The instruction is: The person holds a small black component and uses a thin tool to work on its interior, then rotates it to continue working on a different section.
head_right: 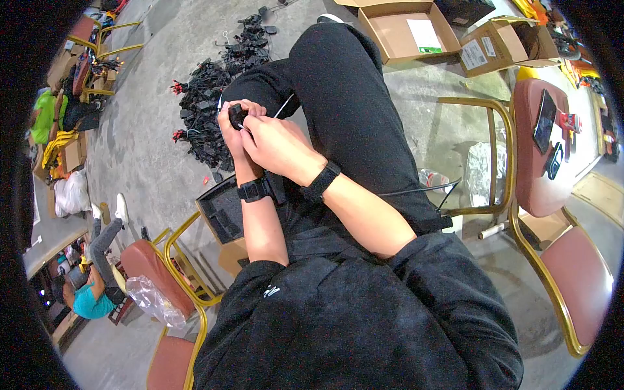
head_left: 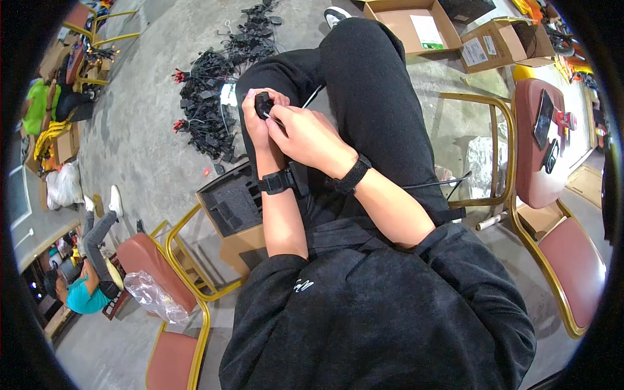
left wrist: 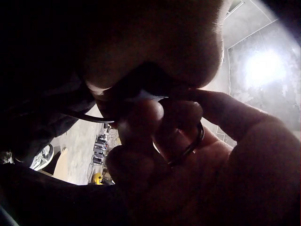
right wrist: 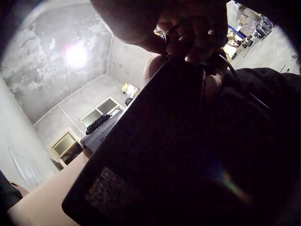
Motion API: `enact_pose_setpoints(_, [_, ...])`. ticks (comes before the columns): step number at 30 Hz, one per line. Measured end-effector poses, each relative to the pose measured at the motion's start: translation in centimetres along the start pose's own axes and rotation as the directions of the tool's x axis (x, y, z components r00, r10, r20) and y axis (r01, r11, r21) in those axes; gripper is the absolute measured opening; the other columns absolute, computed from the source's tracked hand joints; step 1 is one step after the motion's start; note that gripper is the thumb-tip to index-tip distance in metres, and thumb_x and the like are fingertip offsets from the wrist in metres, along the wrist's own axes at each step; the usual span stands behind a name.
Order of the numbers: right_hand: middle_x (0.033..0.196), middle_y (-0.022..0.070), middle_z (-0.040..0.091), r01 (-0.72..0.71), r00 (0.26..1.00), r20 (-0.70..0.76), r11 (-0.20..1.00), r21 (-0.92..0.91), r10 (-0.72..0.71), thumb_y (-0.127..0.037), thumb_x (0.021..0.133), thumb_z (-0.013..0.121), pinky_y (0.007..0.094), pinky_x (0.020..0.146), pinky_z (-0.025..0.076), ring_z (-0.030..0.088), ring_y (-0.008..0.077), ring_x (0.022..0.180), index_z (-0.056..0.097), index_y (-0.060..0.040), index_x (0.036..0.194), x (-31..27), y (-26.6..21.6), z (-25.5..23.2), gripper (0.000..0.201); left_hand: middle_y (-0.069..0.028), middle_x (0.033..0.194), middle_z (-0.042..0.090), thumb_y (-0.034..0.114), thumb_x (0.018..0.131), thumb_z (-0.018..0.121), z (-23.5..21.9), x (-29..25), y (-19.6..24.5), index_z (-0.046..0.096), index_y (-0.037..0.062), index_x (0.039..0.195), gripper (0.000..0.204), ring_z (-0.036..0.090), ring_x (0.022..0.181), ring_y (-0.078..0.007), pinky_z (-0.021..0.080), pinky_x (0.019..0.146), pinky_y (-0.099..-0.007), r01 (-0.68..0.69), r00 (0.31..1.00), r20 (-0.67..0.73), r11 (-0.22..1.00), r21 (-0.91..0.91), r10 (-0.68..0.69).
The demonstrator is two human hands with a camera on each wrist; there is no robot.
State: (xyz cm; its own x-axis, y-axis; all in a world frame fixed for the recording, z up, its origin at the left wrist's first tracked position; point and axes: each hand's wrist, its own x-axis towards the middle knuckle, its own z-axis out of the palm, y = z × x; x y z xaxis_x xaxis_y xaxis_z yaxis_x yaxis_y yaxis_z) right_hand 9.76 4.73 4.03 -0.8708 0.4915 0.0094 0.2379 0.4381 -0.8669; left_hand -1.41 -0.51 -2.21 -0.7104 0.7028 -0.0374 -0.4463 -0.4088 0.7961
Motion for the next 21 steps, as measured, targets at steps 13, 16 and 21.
enact_pose_setpoints(13, [0.087, 0.0235, 0.063, 0.003, 1.000, -0.016, 1.000, 0.014, -0.003, -0.020, 0.091, 0.050, 0.0481, 0.070, 0.049, 0.061, 0.0411, 0.081, 0.059, 0.0006, 0.092, -0.02, 0.24, 0.06, 0.023, -0.0085, 0.063, 0.051, 0.034, 0.095, 0.037, 0.37, -0.10, 0.21, 0.051, 0.0018, 0.069, 0.044, 0.050, 0.063, -0.0197, 0.043, 0.066, -0.0327, 0.007, 0.999, 0.035, 1.000, 0.009, -0.007])
enact_pose_setpoints(16, [0.082, 0.0241, 0.063, -0.018, 1.000, -0.014, 1.000, 0.023, 0.019, -0.021, 0.091, 0.050, 0.0483, 0.068, 0.049, 0.062, 0.0412, 0.078, 0.060, 0.0003, 0.091, 0.03, -0.14, -0.29, 0.024, -0.0081, 0.063, 0.051, 0.033, 0.095, 0.037, 0.48, -0.21, 0.32, 0.051, 0.0018, 0.068, 0.043, 0.050, 0.063, -0.0196, 0.042, 0.066, -0.0328, 0.002, 1.000, 0.023, 0.999, 0.042, -0.003])
enact_pose_setpoints(21, [0.078, 0.0248, 0.063, -0.041, 0.999, -0.033, 0.998, 0.048, 0.042, -0.022, 0.090, 0.051, 0.0483, 0.066, 0.049, 0.062, 0.0415, 0.075, 0.062, 0.0002, 0.089, 0.05, -0.26, -0.47, 0.025, -0.0075, 0.064, 0.050, 0.031, 0.095, 0.038, -0.18, -0.08, -0.14, 0.050, 0.0016, 0.068, 0.042, 0.049, 0.063, -0.0186, 0.042, 0.066, -0.0329, 0.008, 0.999, 0.046, 1.000, -0.001, -0.008])
